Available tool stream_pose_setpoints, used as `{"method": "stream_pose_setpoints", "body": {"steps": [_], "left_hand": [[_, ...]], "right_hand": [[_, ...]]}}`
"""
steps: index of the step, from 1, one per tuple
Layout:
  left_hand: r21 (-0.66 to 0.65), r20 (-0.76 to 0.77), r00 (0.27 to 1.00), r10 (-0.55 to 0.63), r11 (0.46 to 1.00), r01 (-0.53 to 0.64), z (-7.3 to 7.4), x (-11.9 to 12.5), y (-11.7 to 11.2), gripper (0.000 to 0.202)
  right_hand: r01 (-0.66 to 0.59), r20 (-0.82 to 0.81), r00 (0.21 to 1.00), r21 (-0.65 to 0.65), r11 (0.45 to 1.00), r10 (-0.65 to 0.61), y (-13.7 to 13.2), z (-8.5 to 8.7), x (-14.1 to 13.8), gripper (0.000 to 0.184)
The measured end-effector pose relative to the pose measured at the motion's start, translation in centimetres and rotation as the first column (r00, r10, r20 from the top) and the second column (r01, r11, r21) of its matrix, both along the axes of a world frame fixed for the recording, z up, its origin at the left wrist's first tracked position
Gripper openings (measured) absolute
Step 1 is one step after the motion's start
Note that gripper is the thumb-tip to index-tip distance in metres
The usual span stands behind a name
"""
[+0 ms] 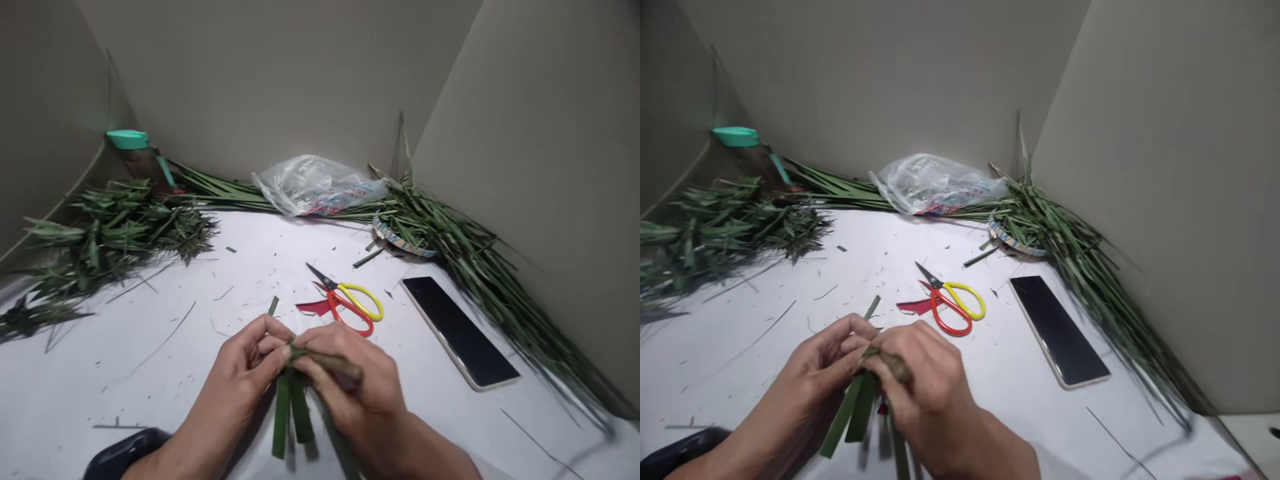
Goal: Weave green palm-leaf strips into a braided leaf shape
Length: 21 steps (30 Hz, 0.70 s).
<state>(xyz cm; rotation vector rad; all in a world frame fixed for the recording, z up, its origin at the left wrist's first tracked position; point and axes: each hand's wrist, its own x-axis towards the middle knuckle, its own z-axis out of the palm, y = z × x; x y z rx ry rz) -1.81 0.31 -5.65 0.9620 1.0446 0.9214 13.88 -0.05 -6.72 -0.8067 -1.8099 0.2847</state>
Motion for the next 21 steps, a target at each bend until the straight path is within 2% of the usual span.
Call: {"method": "stream_pose_setpoints", "body": {"steps": [4, 8, 13, 18, 21], "left_hand": [[-0.008, 0.014, 0.999, -0.040, 0.999, 0.040, -0.2, -0.3, 0.2, 0.014], [0.002, 0.008, 0.997, -0.071, 0.997, 0.071, -0.4, -0.4, 0.1, 0.015], [0.008, -0.039, 0.997, -0.062, 0.998, 0.063, -0.4, -0.4, -0.1, 0.021], [0.024, -0.075, 0.995, -0.066, 0.997, 0.068, -0.1, -0.2, 0.0, 0.022], [-0.005, -0.071, 0.996, -0.063, 0.998, 0.062, 0.0, -0.1, 0.0, 0.023]], "right_hand": [[0.014, -0.095, 0.995, -0.179, 0.984, -0.031, 0.2, 0.8, 0.4, 0.009], [0.046, -0.088, 0.993, -0.291, 0.956, -0.074, 0.0, 1.1, 0.8, 0.011], [0.034, -0.010, 0.999, -0.297, 0.954, -0.039, -0.2, 1.3, 1.4, 0.018], [-0.048, -0.106, 0.994, -0.368, 0.928, 0.010, -0.3, 1.4, 1.2, 0.019], [-0.075, -0.172, 0.985, -0.363, 0.929, 0.012, -0.4, 1.3, 1.0, 0.018]]}}
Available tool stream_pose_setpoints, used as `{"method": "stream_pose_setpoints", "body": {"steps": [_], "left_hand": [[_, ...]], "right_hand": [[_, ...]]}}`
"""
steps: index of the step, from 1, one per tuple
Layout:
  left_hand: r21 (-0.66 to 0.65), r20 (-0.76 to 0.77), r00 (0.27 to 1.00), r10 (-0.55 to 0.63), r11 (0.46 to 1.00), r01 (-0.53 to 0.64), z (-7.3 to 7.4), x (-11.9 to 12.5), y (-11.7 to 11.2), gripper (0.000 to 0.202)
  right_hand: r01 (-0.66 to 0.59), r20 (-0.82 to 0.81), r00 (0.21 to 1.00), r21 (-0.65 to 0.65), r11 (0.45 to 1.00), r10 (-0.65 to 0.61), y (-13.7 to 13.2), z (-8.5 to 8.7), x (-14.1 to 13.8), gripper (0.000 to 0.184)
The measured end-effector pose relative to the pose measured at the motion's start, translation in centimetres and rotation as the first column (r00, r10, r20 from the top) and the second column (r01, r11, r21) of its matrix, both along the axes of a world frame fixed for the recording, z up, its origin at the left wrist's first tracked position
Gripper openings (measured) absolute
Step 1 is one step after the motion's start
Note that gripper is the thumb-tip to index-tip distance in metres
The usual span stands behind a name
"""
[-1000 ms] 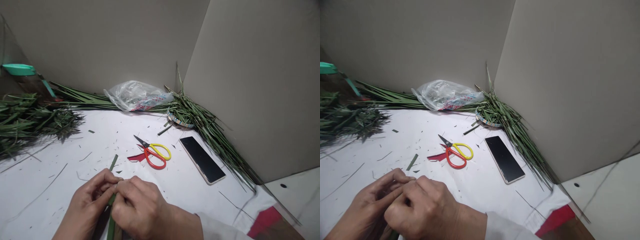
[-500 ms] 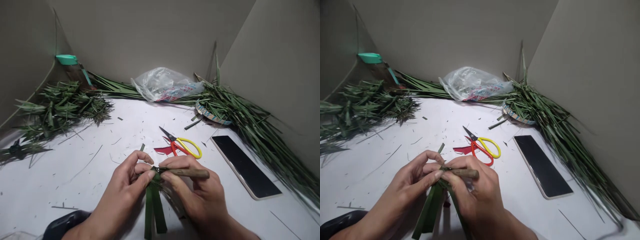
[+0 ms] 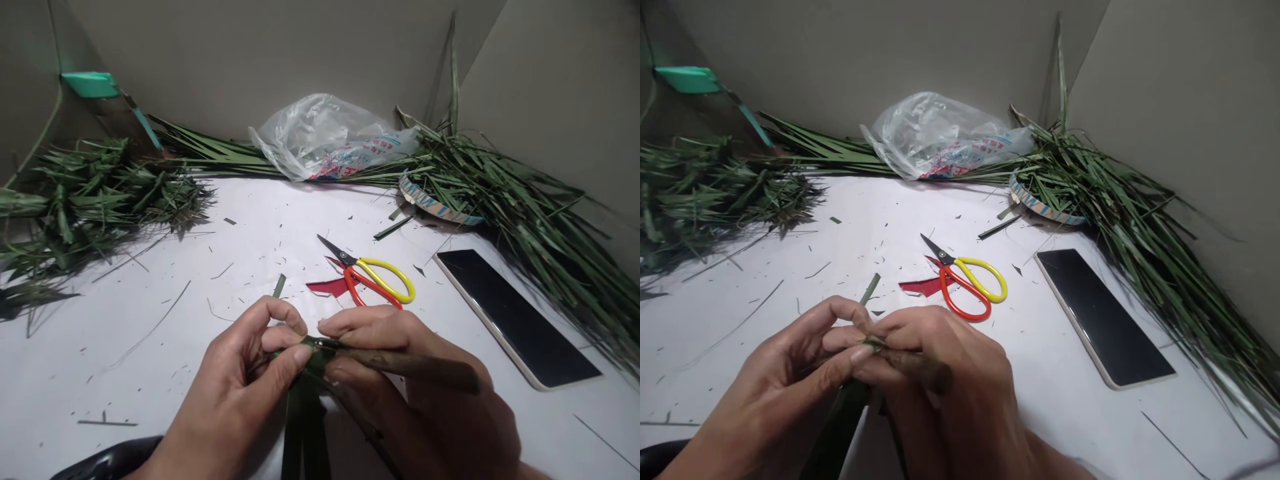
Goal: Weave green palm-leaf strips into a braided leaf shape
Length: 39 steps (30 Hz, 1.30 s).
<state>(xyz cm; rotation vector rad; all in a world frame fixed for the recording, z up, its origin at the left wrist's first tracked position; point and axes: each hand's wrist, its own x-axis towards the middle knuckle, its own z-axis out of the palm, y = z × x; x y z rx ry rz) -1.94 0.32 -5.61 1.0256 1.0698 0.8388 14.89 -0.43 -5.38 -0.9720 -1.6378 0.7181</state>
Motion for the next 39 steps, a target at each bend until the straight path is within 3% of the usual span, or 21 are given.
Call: {"method": "stream_pose_setpoints", "body": {"steps": [4, 9, 17, 21, 28, 33, 39], "left_hand": [[-0.038, -0.010, 0.999, 0.052, 0.998, -0.052, -0.1, 0.0, -0.2, 0.019], [-0.061, 0.027, 0.997, 0.069, 0.996, -0.067, -0.1, 0.1, -0.3, 0.015], [-0.064, 0.016, 0.999, 0.037, 0.997, -0.036, 0.3, 0.2, -0.1, 0.021], [-0.027, -0.063, 0.998, 0.014, 1.000, -0.016, 0.2, 0.1, -0.3, 0.019], [-0.017, -0.086, 0.996, -0.003, 1.000, 0.001, 0.2, 0.2, -0.1, 0.013], [-0.052, -0.107, 0.994, -0.012, 0.999, 0.006, 0.1, 0.0, -0.3, 0.017], [-0.055, -0.062, 0.998, -0.026, 0.998, 0.023, -0.1, -0.1, -0.3, 0.017]], "right_hand": [[-0.019, -0.058, 0.998, 0.047, 0.999, 0.021, -0.4, 0.2, 0.3, 0.021], [0.097, -0.084, 0.992, -0.033, 0.995, -0.099, -0.5, 1.1, 0.9, 0.012], [-0.068, -0.045, 0.997, -0.125, 0.990, 0.063, 0.5, 1.0, 1.5, 0.010], [-0.030, -0.041, 0.999, -0.202, 0.979, 0.022, 0.7, 0.9, 1.9, 0.013], [-0.182, -0.315, 0.948, -0.420, 0.889, 0.045, 1.2, 1.8, 1.3, 0.008], [-0.142, -0.304, 0.952, -0.348, 0.927, 0.031, 1.5, 1.4, 1.0, 0.006], [-0.141, -0.282, 0.959, -0.420, 0.897, 0.019, 1.5, 1.5, 1.2, 0.005]]}}
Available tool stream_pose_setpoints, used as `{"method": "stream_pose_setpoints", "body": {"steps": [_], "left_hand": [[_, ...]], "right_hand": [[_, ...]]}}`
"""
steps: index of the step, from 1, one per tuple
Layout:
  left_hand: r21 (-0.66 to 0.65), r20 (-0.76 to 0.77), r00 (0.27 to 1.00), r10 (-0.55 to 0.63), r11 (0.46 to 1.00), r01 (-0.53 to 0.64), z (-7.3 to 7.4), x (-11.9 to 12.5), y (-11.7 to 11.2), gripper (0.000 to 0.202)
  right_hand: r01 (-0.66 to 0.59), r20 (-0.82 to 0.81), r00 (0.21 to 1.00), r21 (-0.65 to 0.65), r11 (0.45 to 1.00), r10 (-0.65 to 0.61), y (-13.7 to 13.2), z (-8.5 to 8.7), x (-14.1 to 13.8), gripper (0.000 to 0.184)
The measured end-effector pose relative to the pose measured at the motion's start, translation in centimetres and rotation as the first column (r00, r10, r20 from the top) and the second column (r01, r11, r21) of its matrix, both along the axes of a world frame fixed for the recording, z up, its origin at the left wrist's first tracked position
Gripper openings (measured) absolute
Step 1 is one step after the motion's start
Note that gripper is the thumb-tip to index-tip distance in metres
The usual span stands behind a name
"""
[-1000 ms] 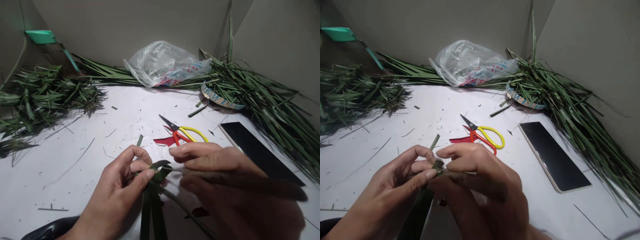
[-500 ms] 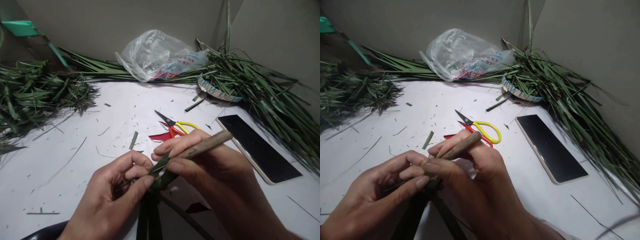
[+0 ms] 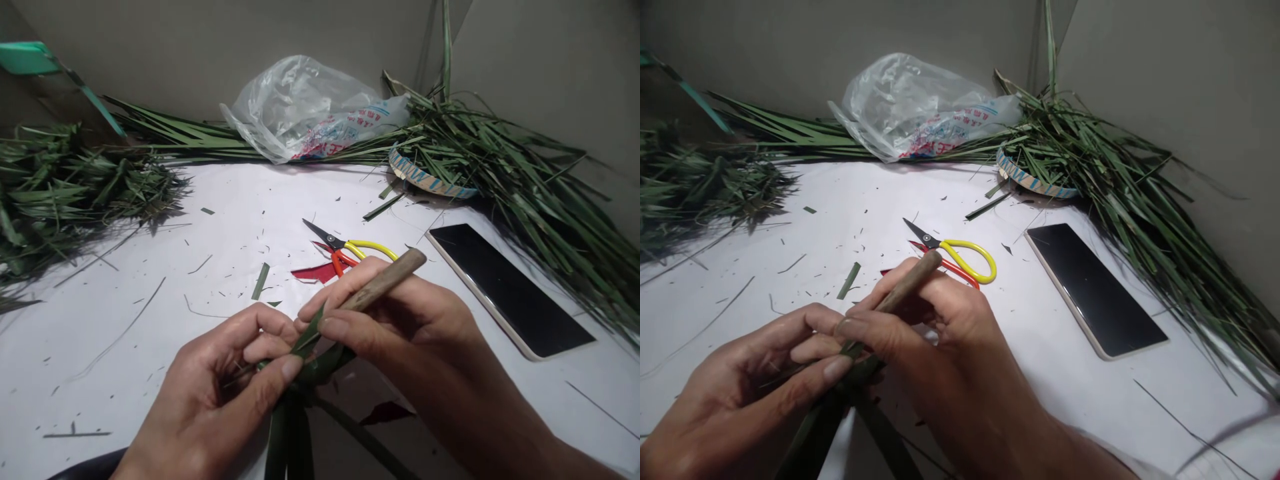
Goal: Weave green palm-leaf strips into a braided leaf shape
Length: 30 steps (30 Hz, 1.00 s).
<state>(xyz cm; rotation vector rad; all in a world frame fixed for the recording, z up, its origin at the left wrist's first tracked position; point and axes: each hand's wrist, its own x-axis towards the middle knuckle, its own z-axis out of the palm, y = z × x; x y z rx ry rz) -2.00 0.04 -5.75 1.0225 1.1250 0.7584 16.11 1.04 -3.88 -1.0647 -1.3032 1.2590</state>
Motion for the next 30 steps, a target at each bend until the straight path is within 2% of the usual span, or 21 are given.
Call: {"method": "stream_pose_setpoints", "body": {"steps": [5, 15, 23, 30], "left_hand": [[-0.033, -0.016, 1.000, -0.010, 0.999, 0.009, 0.21, 0.01, 0.07, 0.019], [-0.033, 0.000, 1.000, 0.010, 0.999, -0.010, 0.32, 0.14, -0.12, 0.020], [0.002, 0.027, 0.999, 0.029, 1.000, -0.029, 0.12, 0.22, -0.04, 0.017], [-0.036, 0.029, 1.000, 0.003, 0.999, -0.001, 0.04, 0.10, -0.14, 0.019]], "right_hand": [[-0.016, -0.040, 0.999, 0.009, 1.000, 0.016, -0.01, -0.15, -0.12, 0.010], [-0.012, -0.091, 0.996, -0.014, 1.000, 0.011, 0.13, -0.36, -0.18, 0.009], [-0.022, -0.006, 1.000, 0.016, 1.000, 0.022, 0.16, -0.07, 0.01, 0.010], [-0.038, 0.012, 0.999, -0.015, 0.999, 0.038, -0.13, 0.20, -0.07, 0.010]]}}
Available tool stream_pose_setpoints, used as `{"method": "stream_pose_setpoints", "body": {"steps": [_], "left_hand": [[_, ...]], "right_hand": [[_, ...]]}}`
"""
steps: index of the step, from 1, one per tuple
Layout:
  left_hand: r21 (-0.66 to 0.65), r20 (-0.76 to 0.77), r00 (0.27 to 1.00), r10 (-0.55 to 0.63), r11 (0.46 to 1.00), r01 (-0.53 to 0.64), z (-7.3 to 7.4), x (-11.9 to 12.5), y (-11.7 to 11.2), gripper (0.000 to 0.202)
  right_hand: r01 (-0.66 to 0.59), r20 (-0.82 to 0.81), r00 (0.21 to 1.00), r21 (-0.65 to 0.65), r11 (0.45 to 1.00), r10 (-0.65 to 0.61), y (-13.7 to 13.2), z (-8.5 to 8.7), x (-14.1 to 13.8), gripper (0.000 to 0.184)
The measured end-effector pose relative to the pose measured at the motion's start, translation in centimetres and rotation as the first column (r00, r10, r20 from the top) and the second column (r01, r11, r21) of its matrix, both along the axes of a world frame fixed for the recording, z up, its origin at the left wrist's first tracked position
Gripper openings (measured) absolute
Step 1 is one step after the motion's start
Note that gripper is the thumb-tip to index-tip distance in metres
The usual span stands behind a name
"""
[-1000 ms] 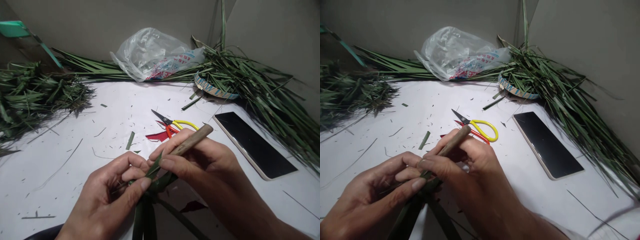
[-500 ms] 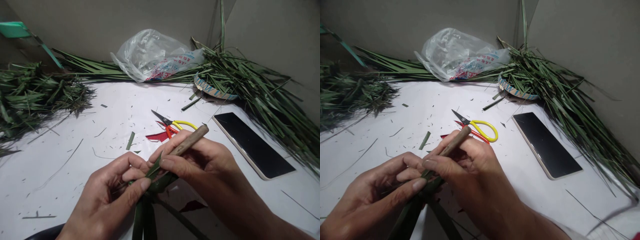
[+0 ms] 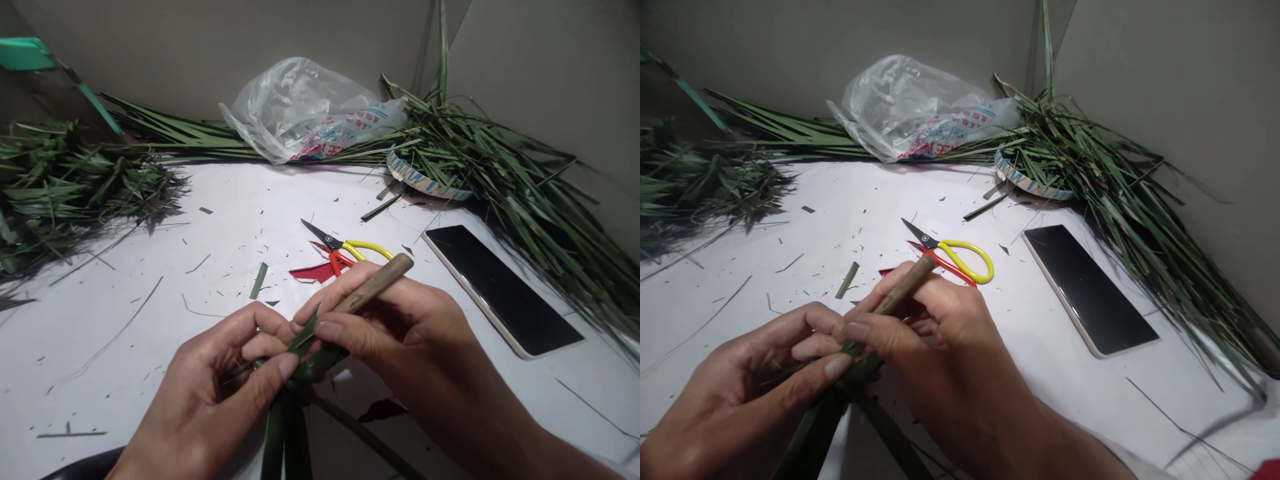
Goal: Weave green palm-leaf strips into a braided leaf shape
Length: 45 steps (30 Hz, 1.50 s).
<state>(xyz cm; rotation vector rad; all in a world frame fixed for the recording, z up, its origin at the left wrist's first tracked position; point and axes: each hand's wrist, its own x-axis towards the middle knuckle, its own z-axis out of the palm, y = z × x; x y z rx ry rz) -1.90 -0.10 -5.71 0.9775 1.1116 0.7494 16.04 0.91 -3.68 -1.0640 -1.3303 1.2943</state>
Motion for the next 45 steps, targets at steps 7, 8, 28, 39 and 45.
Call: {"method": "stream_pose_setpoints", "body": {"steps": [7, 8, 28, 39, 45], "left_hand": [[0.018, -0.038, 0.999, 0.027, 0.999, -0.026, 0.0, 0.0, 0.2, 0.022], [0.019, -0.038, 0.999, 0.032, 0.999, -0.032, 0.0, 0.0, 0.2, 0.023], [-0.017, 0.052, 0.982, 0.180, 0.984, -0.179, 1.1, 0.6, 0.1, 0.022], [0.097, -0.023, 0.995, 0.102, 0.990, -0.099, -0.9, -0.3, 0.1, 0.015], [0.195, -0.040, 0.996, 0.076, 0.978, -0.066, -0.7, -0.5, 0.1, 0.014]], "right_hand": [[0.007, 0.148, 0.989, 0.135, 0.991, -0.028, -0.1, 0.1, 0.2, 0.016], [-0.003, 0.172, 0.985, 0.180, 0.984, -0.028, -0.2, -0.1, 0.2, 0.018], [-0.146, 0.526, 0.824, 0.553, 0.820, -0.209, -2.7, -2.0, -0.8, 0.037], [-0.312, 0.571, 0.722, 0.773, 0.553, -0.390, -1.2, -4.2, -2.6, 0.018], [-0.169, 0.365, 0.806, 0.896, 0.411, -0.466, -1.5, -5.9, -3.4, 0.031]]}}
